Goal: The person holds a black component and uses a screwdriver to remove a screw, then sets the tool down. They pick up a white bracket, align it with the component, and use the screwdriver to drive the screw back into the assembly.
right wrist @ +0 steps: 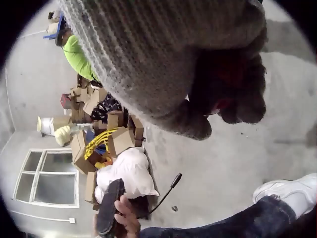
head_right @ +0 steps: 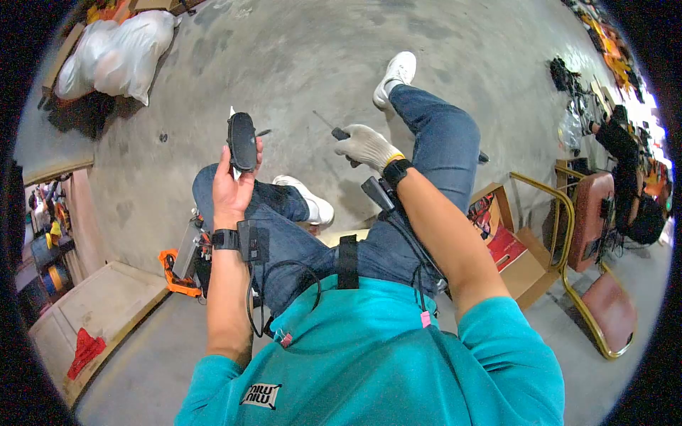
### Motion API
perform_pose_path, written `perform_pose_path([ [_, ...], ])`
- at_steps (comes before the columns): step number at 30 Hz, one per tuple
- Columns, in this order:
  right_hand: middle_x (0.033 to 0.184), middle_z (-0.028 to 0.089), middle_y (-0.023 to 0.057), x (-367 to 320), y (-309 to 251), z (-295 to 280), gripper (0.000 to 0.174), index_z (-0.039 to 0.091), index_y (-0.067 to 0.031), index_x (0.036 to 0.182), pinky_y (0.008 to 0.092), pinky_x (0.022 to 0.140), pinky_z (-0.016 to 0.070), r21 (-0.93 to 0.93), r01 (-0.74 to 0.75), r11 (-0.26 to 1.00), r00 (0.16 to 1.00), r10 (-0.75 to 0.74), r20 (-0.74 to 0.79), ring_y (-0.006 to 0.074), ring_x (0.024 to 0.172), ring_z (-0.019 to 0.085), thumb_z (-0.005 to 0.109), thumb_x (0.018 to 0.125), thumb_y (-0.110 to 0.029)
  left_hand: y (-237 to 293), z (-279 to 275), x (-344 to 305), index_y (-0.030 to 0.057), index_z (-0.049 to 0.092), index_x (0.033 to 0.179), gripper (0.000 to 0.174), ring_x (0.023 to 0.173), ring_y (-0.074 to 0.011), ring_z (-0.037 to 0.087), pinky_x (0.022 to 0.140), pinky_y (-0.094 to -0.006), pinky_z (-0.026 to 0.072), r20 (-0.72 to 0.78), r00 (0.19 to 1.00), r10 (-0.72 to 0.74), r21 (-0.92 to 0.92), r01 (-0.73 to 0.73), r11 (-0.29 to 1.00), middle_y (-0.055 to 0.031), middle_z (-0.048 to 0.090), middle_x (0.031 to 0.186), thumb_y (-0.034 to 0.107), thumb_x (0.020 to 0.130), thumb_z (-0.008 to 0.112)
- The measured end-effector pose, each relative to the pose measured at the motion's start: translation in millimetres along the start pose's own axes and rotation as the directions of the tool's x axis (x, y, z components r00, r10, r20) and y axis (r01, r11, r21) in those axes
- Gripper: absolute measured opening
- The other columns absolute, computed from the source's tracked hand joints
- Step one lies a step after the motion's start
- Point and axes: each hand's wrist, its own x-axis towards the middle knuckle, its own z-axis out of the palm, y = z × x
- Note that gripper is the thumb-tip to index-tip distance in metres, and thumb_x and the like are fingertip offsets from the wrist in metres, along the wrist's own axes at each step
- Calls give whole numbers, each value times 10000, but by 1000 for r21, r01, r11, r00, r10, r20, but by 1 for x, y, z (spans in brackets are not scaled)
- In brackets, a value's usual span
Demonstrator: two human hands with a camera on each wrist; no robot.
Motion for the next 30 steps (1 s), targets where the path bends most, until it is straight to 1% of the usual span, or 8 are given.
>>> perform_pose_path([
  [4, 689, 648, 121, 34, 5, 11, 459, 663, 84, 1132, 321, 572, 538, -39, -11, 999, 1000, 11, 4, 196, 594, 644, 674, 790, -222, -2, 2, 1, -82, 469, 1380, 495, 1179, -357, 624, 958, -421, 556, -88, 996, 2, -47, -6, 999, -270, 589, 1309, 311, 1081, 432],
  [8, 703, 653, 134, 69, 13, 15, 442, 683, 74, 1097, 318, 568, 538, -61, -87, 994, 995, 90, 52, 198, 604, 652, 683, 790, -244, -4, -1, 6, -85, 480, 1372, 494, 1153, -349, 642, 952, -411, 555, -151, 989, -10, -13, 8, 1000, -266, 611, 1283, 311, 1082, 425],
  [11, 741, 677, 152, 93, 29, 22, 465, 688, 57, 1124, 334, 596, 539, 40, -131, 991, 991, 130, 45, 204, 625, 662, 677, 802, -278, -5, -3, 10, -84, 492, 1364, 490, 1147, -342, 646, 947, -410, 555, -173, 985, -20, -3, 20, 1000, -261, 619, 1276, 311, 1082, 421],
  [13, 800, 709, 168, 114, 43, 28, 485, 692, 43, 1137, 357, 633, 538, 23, -122, 992, 992, 122, -23, 223, 650, 673, 673, 804, -311, -5, -4, 13, -80, 501, 1361, 488, 1151, -344, 643, 944, -414, 554, -199, 979, -52, -27, 48, 998, -259, 621, 1276, 312, 1080, 424],
  [15, 846, 730, 174, 132, 51, 32, 476, 711, 33, 1100, 362, 672, 535, -9, -115, 993, 993, 115, -2, 239, 690, 688, 680, 802, -338, -6, -8, 16, -59, 422, 1437, 500, 1234, -364, 594, 972, -442, 543, -192, 978, -80, -51, 72, 996, -277, 558, 1360, 289, 1078, 417],
  [20, 845, 738, 165, 154, 52, 37, 419, 753, -13, 1031, 343, 696, 536, 11, -165, 986, 985, 164, 48, 235, 745, 704, 689, 796, -354, -7, -5, 19, -79, 447, 1406, 481, 1213, -374, 605, 992, -449, 529, -230, 967, -114, -67, 101, 993, -282, 576, 1334, 270, 1077, 409],
  [25, 803, 731, 114, 174, 57, 42, 375, 763, -20, 992, 329, 657, 527, 65, -198, 978, 975, 190, 111, 196, 691, 680, 685, 792, -328, -8, -2, 20, -87, 473, 1378, 466, 1207, -389, 606, 1019, -457, 509, -286, 951, -119, -118, 89, 989, -281, 592, 1311, 261, 1077, 402],
  [30, 756, 704, 87, 180, 58, 45, 330, 751, -13, 909, 314, 579, 499, 103, -235, 967, 969, 224, 108, 156, 617, 635, 685, 793, -315, -8, -3, 20, -107, 420, 1419, 503, 1247, -412, 567, 1088, -503, 450, -251, 962, -106, -131, 74, 989, -307, 544, 1361, 241, 1056, 425],
])
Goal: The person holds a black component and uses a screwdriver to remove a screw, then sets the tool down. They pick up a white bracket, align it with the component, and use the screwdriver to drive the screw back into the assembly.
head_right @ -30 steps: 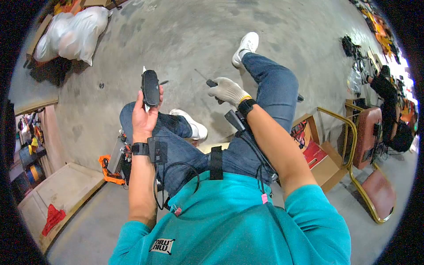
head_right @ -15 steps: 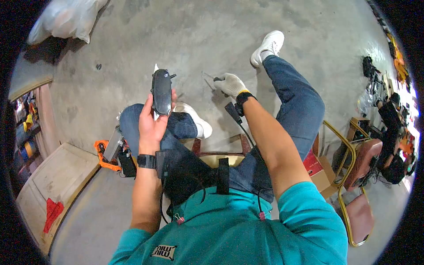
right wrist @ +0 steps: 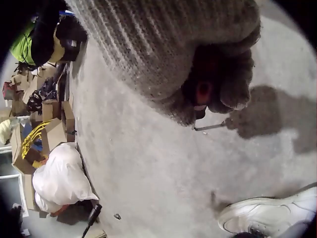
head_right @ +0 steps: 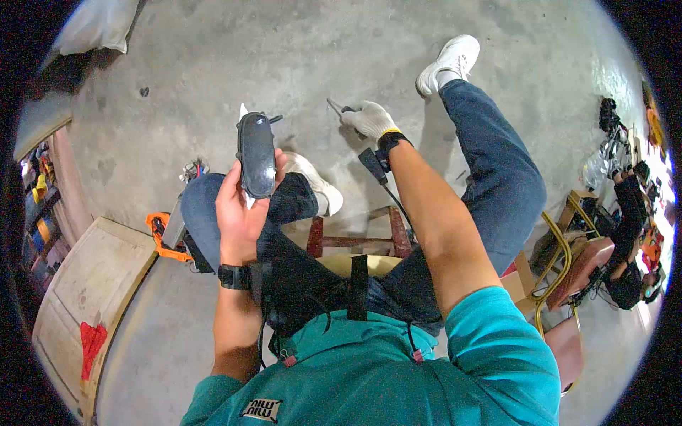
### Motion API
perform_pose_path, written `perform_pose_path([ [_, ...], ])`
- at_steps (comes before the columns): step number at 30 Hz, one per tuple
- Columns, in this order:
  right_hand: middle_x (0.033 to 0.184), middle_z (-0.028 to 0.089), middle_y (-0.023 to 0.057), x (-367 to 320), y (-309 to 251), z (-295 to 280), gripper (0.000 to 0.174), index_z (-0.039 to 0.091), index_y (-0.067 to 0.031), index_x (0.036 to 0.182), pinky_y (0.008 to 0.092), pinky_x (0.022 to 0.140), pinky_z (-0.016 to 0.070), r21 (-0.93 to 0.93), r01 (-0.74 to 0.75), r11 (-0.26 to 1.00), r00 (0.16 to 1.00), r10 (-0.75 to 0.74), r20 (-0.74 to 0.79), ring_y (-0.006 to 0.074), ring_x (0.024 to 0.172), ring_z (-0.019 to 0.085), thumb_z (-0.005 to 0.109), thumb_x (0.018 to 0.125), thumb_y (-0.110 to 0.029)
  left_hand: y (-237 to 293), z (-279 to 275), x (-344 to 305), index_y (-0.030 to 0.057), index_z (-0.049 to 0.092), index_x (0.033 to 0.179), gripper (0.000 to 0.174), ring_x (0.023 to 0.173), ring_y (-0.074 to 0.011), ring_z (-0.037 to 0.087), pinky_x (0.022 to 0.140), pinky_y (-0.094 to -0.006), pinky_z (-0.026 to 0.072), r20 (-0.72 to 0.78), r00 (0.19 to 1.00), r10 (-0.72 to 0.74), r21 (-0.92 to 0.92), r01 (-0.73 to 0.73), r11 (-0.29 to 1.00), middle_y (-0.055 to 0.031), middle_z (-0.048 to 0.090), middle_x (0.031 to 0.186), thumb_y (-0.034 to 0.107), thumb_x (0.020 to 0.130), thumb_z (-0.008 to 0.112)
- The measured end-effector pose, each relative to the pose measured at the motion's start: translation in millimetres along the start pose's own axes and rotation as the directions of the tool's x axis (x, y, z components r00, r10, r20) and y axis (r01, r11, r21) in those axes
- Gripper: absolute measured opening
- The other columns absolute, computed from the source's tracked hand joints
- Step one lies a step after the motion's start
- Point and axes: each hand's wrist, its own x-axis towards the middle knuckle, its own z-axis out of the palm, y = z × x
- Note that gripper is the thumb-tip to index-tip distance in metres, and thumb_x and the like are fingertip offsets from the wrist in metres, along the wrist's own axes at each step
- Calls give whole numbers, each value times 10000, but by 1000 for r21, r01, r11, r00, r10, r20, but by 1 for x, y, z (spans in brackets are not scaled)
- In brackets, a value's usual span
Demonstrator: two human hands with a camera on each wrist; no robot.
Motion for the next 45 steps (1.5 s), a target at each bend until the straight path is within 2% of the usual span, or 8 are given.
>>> perform_pose_path([
  [6, 752, 699, 80, 15, 18, 5, 356, 741, -2, 943, 313, 582, 508, -66, 17, 998, 998, -20, -57, 158, 632, 643, 686, 802, -323, -1, 2, 1, -56, 502, 1376, 464, 1213, -373, 601, 1042, -464, 488, 1, 1000, -21, -16, 21, 1000, -241, 615, 1298, 278, 1076, 384],
  [12, 887, 737, 113, -11, 7, -7, 440, 729, 4, 1093, 321, 639, 533, 53, -16, 998, 999, 14, 37, 185, 714, 680, 703, 810, -332, -2, 0, 2, -93, 477, 1380, 495, 1232, -375, 584, 1050, -461, 470, 3, 1000, -9, -7, 9, 1000, -271, 587, 1327, 288, 1080, 375],
  [17, 912, 709, 95, -44, -2, -15, 448, 719, -5, 1147, 300, 670, 521, 27, 53, 998, 995, -51, -84, 141, 774, 647, 706, 824, -315, -1, -2, 4, -107, 449, 1397, 510, 1228, -391, 584, 1039, -465, 477, 70, 997, -25, -72, 30, 997, -298, 548, 1365, 277, 1067, 385],
  [25, 920, 642, 33, -191, -69, -42, 467, 632, 19, 1259, 246, 663, 506, 100, 231, 968, 973, -227, -44, 106, 780, 611, 663, 883, -256, -3, -12, 5, -95, 418, 1430, 550, 1193, -383, 603, 1003, -450, 498, 264, 964, -18, -86, 42, 995, -313, 527, 1384, 292, 1044, 358],
  [32, 1021, 668, 20, -293, -53, -34, 445, 606, 1, 1295, 225, 685, 480, 264, 349, 899, 935, -354, -29, 81, 793, 595, 619, 903, -210, -9, -7, -16, -77, 428, 1430, 558, 1173, -371, 615, 981, -461, 514, 362, 931, -44, -72, 75, 995, -297, 553, 1358, 328, 1051, 369],
  [37, 1058, 671, 35, -316, -22, -14, 451, 587, -5, 1303, 191, 655, 442, 405, 335, 851, 931, -366, -1, 63, 787, 575, 630, 882, -161, -20, -9, -23, -57, 458, 1404, 501, 1147, -330, 633, 942, -408, 535, 339, 941, -27, -17, 34, 999, -269, 588, 1318, 294, 1048, 479],
  [40, 1062, 671, 35, -318, -19, -9, 457, 588, -4, 1306, 193, 663, 439, 375, 357, 855, 921, -390, 14, 65, 786, 573, 628, 876, -153, -27, -3, -27, -33, 500, 1331, 388, 1112, -316, 661, 896, -391, 547, 304, 953, -9, 176, -47, 983, -224, 654, 1224, 156, 1000, 578],
  [45, 1027, 668, 23, -318, -21, -7, 441, 619, 17, 1262, 233, 692, 474, 363, 391, 846, 908, -419, -1, 83, 785, 580, 626, 871, -186, -27, 2, -27, 11, 500, 1309, 369, 1084, -313, 671, 869, -373, 550, 337, 941, -39, 237, -45, 971, -200, 673, 1176, 106, 971, 613],
])
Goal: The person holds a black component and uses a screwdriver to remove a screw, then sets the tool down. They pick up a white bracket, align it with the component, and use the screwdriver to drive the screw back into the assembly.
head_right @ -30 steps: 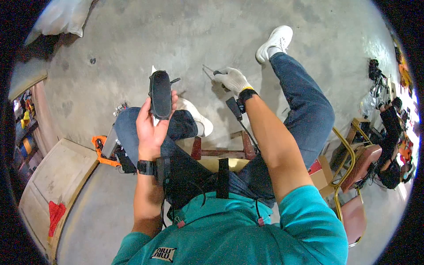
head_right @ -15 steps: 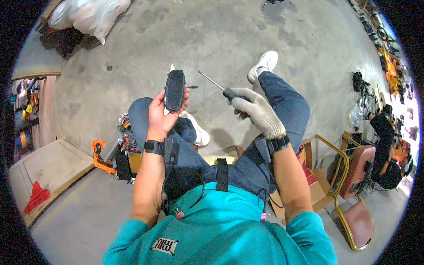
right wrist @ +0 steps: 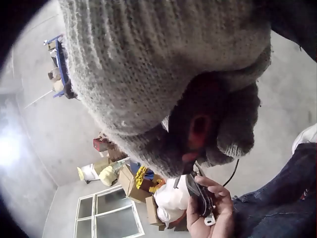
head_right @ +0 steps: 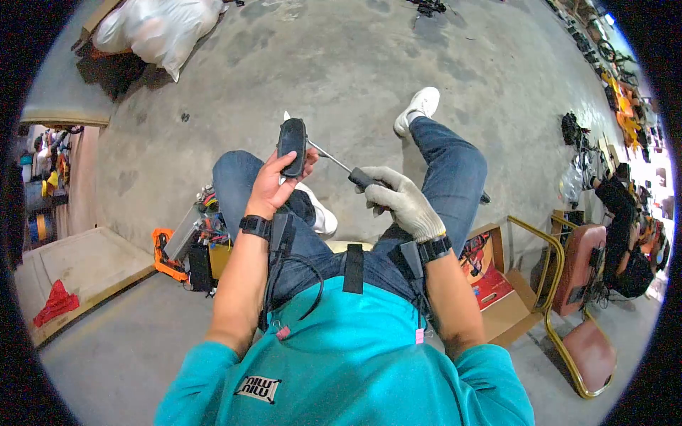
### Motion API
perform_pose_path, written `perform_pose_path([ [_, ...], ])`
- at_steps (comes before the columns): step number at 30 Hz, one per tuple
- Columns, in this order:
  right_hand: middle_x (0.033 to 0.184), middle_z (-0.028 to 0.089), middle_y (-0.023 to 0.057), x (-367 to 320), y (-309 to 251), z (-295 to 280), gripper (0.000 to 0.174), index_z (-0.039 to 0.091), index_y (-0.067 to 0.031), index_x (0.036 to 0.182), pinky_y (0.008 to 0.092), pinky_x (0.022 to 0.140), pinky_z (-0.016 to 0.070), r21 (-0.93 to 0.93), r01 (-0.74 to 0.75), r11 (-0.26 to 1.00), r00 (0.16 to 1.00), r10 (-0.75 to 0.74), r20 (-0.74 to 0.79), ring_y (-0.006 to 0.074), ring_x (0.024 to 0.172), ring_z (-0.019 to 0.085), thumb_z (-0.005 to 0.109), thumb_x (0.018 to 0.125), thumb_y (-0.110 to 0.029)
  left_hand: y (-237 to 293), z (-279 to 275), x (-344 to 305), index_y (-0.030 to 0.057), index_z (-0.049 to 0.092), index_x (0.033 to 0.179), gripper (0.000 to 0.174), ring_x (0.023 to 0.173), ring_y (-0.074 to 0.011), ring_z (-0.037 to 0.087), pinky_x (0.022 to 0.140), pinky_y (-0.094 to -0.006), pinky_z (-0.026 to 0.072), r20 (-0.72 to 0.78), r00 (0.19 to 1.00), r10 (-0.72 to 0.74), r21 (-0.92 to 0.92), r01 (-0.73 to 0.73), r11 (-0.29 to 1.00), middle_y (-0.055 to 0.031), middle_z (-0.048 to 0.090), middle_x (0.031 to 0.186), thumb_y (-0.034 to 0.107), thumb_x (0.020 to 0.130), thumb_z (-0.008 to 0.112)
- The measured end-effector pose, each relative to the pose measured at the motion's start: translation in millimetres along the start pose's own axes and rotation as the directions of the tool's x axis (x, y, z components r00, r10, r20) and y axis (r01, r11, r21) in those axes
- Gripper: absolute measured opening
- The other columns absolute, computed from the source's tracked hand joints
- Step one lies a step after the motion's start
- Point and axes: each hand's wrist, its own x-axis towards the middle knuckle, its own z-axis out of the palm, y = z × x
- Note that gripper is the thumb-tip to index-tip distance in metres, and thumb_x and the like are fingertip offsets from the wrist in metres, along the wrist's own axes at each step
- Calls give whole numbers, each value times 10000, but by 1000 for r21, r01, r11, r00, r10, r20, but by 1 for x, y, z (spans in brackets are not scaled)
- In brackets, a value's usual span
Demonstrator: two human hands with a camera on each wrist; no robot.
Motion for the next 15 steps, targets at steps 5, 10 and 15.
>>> perform_pose_path([
  [5, 1024, 664, 23, 1, 2, 1, 456, 617, 15, 1269, 237, 696, 479, -45, -16, 999, 1000, 17, 15, 86, 805, 585, 630, 871, -208, -4, -2, 1, 57, 507, 1284, 362, 1047, -301, 679, 849, -383, 555, -37, 999, 22, 34, -20, 999, -168, 683, 1098, 62, 946, 635],
  [10, 1023, 656, 21, 4, 5, 1, 471, 618, 14, 1270, 240, 707, 487, -74, -33, 997, 998, 37, 46, 93, 815, 585, 642, 864, -223, -4, -8, 3, 52, 533, 1232, 331, 977, -267, 689, 825, -392, 569, -70, 996, 55, 20, -54, 998, -137, 682, 1070, 33, 925, 657],
  [15, 1021, 653, 20, 6, 5, 0, 468, 623, 10, 1266, 239, 712, 486, -95, -40, 995, 998, 45, 51, 95, 820, 584, 643, 863, -228, -4, -10, 4, 36, 580, 1177, 269, 938, -233, 670, 837, -388, 566, -119, 992, 52, 20, -50, 999, -109, 673, 1061, 33, 925, 672],
])
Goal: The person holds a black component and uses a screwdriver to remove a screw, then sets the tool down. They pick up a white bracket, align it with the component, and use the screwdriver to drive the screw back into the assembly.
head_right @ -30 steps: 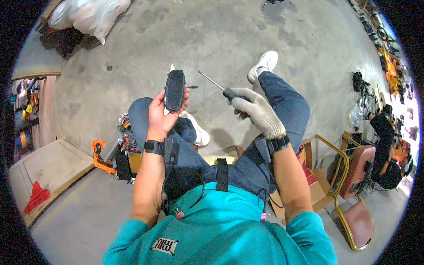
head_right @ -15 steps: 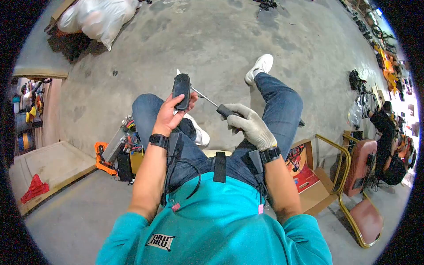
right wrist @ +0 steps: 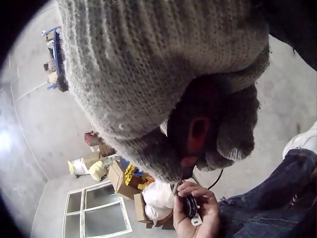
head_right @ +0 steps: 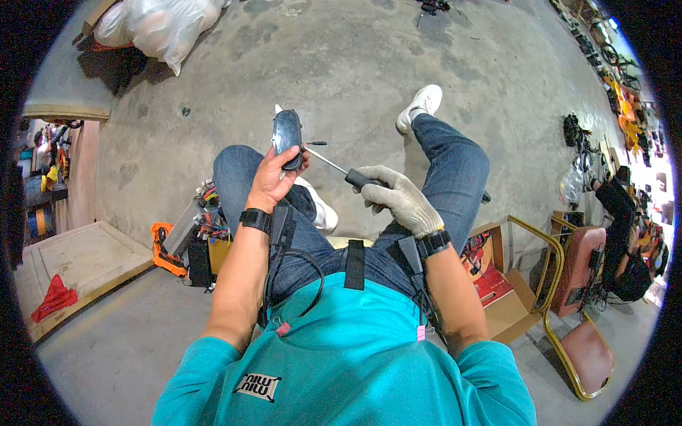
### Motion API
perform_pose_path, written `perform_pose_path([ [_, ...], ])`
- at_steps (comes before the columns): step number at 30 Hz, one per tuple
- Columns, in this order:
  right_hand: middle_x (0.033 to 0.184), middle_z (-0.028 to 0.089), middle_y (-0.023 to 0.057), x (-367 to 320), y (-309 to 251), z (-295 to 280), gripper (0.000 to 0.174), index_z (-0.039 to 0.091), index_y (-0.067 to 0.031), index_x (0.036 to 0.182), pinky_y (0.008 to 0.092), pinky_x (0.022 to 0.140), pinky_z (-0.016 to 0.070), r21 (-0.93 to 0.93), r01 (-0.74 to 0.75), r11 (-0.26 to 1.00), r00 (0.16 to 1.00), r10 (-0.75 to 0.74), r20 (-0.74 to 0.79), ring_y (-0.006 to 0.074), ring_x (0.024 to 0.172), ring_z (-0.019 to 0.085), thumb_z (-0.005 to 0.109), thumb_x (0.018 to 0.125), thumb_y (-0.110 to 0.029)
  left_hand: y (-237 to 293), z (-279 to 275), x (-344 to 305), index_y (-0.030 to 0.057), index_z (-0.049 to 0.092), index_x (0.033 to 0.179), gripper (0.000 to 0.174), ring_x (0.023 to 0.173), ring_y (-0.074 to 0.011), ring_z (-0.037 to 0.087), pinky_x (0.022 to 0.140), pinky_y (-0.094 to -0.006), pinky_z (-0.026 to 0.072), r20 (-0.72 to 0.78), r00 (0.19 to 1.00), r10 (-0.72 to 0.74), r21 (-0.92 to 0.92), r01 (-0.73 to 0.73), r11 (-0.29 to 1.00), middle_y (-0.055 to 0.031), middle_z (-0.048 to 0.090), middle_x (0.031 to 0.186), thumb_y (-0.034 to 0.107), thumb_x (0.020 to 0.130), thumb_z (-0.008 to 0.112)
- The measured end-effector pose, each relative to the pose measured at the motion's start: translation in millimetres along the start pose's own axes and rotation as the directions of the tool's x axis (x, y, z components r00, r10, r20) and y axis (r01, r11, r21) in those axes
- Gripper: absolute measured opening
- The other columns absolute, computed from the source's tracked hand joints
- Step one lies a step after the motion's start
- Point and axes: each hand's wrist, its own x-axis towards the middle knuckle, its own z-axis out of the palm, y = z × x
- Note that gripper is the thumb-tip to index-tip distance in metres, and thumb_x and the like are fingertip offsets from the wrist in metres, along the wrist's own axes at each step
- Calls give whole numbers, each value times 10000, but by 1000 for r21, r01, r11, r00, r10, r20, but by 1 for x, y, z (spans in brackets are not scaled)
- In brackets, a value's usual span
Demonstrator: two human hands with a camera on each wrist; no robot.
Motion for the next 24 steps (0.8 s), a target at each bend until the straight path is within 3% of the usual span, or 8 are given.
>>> perform_pose_path([
  [24, 1004, 657, 13, -2, -1, -2, 451, 635, 1, 1258, 245, 716, 484, -27, 6, 1000, 1000, -6, -19, 98, 827, 585, 648, 870, -229, 0, -1, 2, 1, 626, 1102, 201, 843, -201, 660, 783, -365, 556, -9, 1000, -4, -4, 4, 1000, -119, 693, 1019, 8, 910, 684],
])
